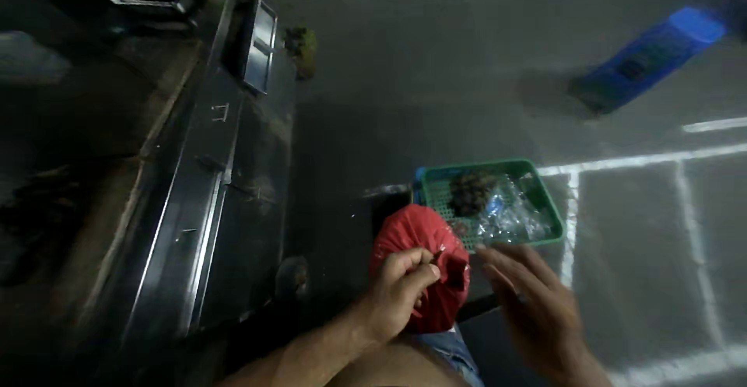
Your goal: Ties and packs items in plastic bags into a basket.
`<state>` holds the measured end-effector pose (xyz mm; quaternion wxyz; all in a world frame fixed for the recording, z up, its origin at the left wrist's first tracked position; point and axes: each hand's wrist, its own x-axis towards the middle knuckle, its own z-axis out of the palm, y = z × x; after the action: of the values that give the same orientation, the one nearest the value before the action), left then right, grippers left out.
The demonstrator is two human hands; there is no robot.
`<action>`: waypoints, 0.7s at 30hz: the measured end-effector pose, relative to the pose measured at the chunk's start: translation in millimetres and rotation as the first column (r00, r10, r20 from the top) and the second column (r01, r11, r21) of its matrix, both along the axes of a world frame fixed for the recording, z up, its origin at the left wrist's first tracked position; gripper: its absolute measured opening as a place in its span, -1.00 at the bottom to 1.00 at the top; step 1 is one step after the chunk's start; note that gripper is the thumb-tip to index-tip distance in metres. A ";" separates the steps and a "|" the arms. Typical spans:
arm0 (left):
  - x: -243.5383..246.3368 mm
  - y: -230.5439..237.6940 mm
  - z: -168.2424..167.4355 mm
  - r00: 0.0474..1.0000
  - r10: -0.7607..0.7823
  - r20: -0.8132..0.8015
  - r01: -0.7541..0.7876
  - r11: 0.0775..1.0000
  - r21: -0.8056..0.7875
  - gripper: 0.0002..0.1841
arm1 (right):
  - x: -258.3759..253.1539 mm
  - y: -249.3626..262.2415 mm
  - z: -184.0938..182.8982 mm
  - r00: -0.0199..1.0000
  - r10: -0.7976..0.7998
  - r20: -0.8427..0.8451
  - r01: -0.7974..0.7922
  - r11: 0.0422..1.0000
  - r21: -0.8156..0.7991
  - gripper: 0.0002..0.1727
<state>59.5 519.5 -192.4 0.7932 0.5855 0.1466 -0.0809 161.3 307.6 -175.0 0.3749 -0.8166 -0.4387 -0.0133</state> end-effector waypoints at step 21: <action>213.4 105.1 18.2 0.940 -0.254 0.229 0.216 0.960 0.177 -0.79 | 179.4 105.7 52.7 0.925 0.225 0.308 -0.115 0.935 -0.337 -0.81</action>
<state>272.9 624.5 -174.3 0.7439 0.6619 -0.0198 -0.0899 340.7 413.3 -122.3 0.1590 -0.8090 -0.5635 -0.0522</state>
